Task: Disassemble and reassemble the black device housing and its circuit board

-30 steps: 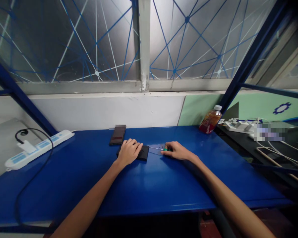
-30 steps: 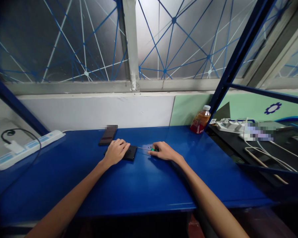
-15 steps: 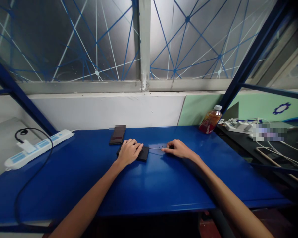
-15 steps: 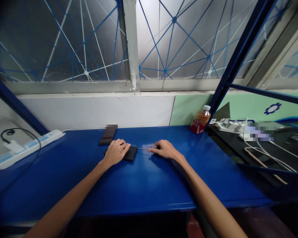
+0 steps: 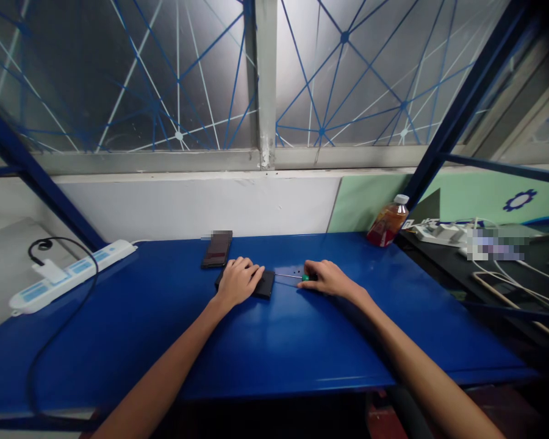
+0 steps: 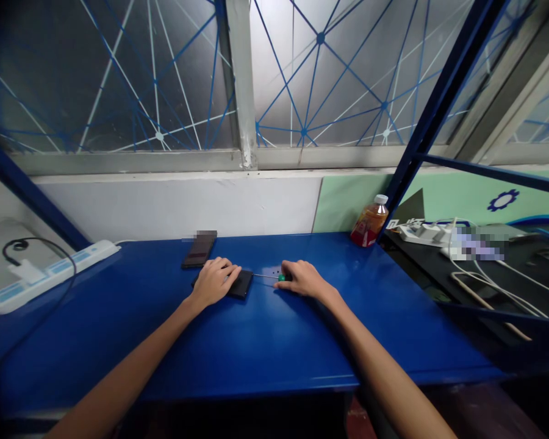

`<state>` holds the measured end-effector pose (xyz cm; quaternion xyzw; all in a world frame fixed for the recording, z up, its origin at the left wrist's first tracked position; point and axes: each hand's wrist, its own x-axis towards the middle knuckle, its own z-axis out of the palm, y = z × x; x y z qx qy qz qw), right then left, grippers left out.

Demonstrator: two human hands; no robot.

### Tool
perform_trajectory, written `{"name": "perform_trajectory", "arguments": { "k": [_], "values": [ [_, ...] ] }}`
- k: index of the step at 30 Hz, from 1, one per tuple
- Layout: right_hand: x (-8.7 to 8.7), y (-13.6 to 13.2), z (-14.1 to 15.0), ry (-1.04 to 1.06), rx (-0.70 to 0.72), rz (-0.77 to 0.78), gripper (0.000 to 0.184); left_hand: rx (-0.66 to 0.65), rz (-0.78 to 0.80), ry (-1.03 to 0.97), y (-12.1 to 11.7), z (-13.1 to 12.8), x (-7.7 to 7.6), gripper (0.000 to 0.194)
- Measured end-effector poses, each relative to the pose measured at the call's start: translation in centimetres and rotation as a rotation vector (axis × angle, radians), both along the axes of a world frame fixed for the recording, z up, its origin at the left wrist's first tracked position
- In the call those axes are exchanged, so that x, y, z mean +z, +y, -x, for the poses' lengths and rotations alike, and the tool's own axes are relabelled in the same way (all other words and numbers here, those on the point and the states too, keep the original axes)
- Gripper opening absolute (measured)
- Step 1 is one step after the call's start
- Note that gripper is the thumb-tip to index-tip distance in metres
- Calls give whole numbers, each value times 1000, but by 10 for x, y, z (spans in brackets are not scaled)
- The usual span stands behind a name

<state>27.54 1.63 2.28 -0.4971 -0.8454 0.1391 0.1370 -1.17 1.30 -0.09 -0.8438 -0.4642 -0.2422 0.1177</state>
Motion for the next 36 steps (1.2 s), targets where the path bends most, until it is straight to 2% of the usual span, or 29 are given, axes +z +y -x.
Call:
{"name": "perform_trajectory", "arguments": {
  "k": [5,14,19,23,26,29,31,36],
  "values": [
    [1,-2,2,15,-11,-3,40,-1,6,4,-1,0,3,42],
    [6,2,-5,68,14,116,48,-1,38,0,-1,0,3,43],
    [3,2,-5,191,2,209,40,-11,43,-16,-1,-1,2,44],
    [0,1,-2,277,10,263,40,-10,72,-33,-2,0,5,45],
    [0,2,-1,277,20,286,44,-81,140,-22,-4,3,9,44],
    [1,4,-2,233,3,322,50,-183,217,26,-6,6,14,67],
    [2,4,-4,203,0,306,49,-199,230,42,-7,6,15,80],
    [2,2,-5,209,-5,285,43,-186,230,52,-5,4,11,76]
  ]
}}
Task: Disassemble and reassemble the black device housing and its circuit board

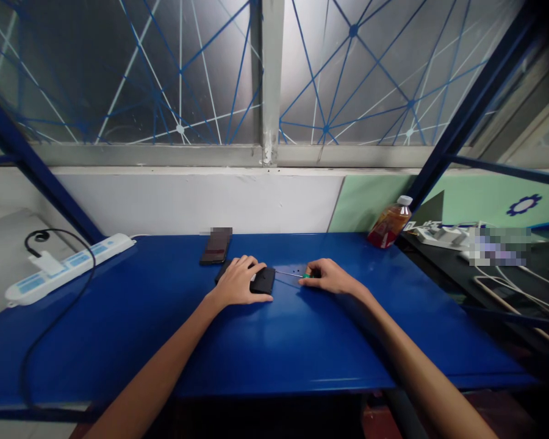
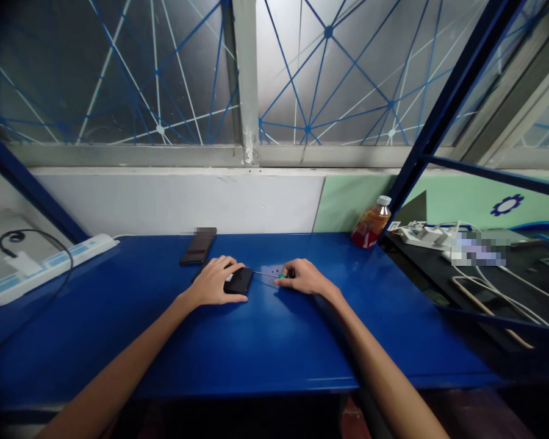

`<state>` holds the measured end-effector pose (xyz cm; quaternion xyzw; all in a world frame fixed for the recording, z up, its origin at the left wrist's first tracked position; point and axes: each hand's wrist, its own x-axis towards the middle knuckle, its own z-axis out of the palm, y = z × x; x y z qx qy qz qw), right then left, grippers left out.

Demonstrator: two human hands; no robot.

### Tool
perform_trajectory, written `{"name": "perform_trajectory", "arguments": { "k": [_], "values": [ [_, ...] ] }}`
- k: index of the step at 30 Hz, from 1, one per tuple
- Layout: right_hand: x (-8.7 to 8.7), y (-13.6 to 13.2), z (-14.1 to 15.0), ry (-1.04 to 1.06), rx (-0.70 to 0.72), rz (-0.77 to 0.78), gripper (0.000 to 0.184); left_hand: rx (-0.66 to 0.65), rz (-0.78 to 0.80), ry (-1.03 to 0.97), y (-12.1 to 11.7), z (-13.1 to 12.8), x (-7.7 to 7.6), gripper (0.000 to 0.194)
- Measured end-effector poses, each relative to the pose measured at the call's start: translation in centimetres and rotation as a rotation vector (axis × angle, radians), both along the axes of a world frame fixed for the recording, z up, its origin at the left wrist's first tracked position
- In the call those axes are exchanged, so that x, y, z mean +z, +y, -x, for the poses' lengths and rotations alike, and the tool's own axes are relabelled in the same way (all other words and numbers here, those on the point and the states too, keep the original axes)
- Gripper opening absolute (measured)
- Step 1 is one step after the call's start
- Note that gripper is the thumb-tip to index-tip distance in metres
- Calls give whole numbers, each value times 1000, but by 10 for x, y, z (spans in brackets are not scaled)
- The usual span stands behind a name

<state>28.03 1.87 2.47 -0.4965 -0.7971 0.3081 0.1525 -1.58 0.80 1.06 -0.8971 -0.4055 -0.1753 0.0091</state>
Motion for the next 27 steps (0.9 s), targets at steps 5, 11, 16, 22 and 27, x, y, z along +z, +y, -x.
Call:
{"name": "perform_trajectory", "arguments": {
  "k": [5,11,16,22,27],
  "values": [
    [-1,-4,4,-41,-6,-37,40,-7,-15,-2,2,0,-2,74],
    [6,-5,5,-110,-37,-166,40,-15,-24,-11,0,-2,-1,73],
    [2,2,-1,-213,18,-218,48,-5,-17,1,-2,-4,1,72],
    [-8,7,-1,-226,-7,-274,42,-9,-21,-19,-2,-4,-1,71],
    [-4,1,4,-178,-23,-271,42,-6,-12,-8,-1,-3,-2,74]
  ]
}}
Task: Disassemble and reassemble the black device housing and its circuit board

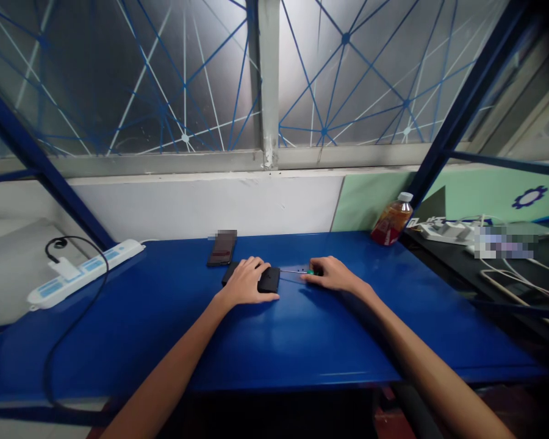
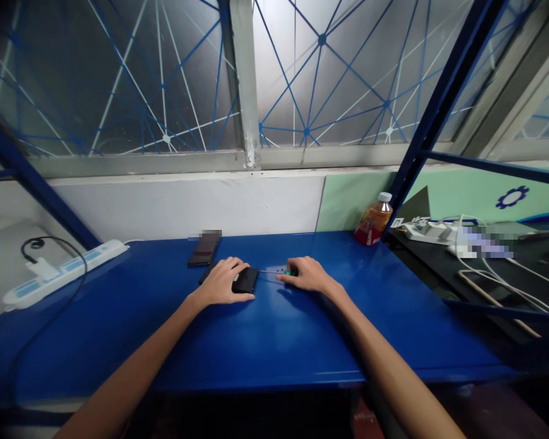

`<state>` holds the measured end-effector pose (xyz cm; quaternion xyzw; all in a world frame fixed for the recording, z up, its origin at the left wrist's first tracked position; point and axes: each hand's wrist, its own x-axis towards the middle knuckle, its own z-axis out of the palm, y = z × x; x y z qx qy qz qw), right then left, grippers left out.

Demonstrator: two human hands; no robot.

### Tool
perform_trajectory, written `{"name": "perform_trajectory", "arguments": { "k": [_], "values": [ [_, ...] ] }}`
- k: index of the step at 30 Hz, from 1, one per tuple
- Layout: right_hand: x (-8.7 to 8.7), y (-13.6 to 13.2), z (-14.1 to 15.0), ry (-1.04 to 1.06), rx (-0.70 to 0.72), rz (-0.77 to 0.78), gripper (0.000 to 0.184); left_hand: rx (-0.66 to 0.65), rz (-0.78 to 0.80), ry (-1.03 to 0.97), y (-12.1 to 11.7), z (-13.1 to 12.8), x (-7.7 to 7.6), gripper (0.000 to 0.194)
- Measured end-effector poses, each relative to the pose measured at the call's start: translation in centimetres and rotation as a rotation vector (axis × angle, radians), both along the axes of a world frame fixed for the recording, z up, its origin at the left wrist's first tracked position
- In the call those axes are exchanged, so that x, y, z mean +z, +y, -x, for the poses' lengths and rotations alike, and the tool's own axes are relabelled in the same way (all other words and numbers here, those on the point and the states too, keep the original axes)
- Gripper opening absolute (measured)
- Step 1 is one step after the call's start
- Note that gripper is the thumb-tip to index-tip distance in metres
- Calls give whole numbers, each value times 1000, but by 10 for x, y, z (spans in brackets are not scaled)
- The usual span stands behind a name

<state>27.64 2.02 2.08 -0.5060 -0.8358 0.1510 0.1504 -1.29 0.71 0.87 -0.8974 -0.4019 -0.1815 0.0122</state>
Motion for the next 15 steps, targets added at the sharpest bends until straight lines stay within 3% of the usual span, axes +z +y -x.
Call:
{"name": "perform_trajectory", "arguments": {
  "k": [6,15],
  "values": [
    [7,0,-4,22,0,12,43,-7,7,8,-2,0,2,73],
    [-1,2,-5,-16,27,11,42,-11,2,-8,-1,0,3,72]
  ]
}}
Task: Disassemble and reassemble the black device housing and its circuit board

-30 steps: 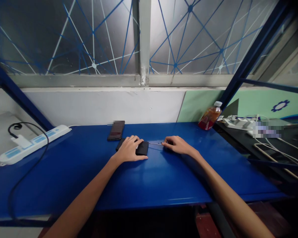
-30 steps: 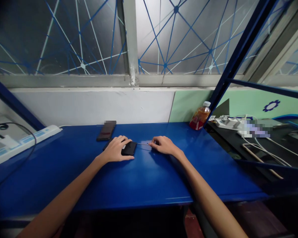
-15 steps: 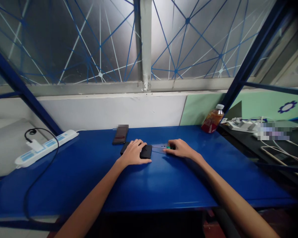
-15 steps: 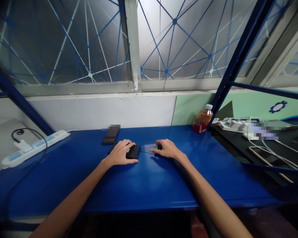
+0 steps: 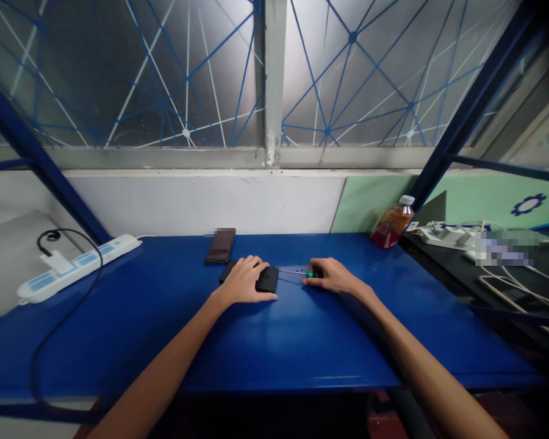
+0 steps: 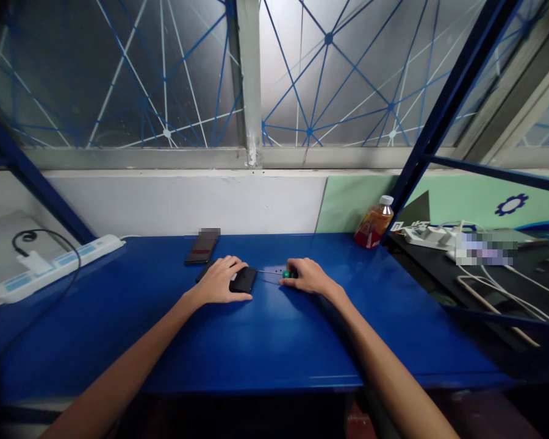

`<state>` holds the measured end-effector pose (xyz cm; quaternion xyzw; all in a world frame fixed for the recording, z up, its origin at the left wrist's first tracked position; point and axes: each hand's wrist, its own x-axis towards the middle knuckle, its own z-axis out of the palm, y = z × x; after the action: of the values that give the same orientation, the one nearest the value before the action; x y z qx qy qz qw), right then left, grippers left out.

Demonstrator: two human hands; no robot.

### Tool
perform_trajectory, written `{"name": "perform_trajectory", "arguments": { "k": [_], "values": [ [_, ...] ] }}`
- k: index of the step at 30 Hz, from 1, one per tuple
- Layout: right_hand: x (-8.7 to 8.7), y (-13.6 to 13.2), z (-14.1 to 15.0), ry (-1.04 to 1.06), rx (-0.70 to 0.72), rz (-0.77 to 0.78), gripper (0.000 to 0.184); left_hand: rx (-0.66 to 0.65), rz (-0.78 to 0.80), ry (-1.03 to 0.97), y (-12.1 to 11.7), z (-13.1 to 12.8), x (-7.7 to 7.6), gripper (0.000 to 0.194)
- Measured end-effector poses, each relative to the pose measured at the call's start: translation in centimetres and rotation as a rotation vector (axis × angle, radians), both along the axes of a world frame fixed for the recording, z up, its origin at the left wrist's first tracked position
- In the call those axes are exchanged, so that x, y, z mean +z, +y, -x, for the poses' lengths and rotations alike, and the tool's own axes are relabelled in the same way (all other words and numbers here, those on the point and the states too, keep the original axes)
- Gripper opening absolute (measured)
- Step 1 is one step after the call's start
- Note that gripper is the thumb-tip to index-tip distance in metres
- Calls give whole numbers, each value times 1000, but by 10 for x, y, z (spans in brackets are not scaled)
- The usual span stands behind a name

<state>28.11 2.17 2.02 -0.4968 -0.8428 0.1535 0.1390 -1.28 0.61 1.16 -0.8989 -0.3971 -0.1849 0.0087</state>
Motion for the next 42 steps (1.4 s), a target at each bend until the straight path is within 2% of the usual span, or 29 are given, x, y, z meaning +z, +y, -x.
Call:
{"name": "perform_trajectory", "arguments": {
  "k": [9,14,17,23,37,42],
  "values": [
    [11,-7,4,86,12,86,43,11,24,20,1,0,1,77],
    [11,-4,2,21,22,91,48,12,28,17,2,0,-1,79],
    [8,-3,2,-34,46,65,51,17,18,18,3,0,-2,79],
    [4,-5,6,-75,29,-57,40,20,5,25,4,1,-3,80],
    [6,-4,3,-67,-28,-10,46,14,6,12,1,-1,0,75],
    [2,-3,2,-37,-20,-36,37,19,13,17,1,0,0,76]
  ]
}}
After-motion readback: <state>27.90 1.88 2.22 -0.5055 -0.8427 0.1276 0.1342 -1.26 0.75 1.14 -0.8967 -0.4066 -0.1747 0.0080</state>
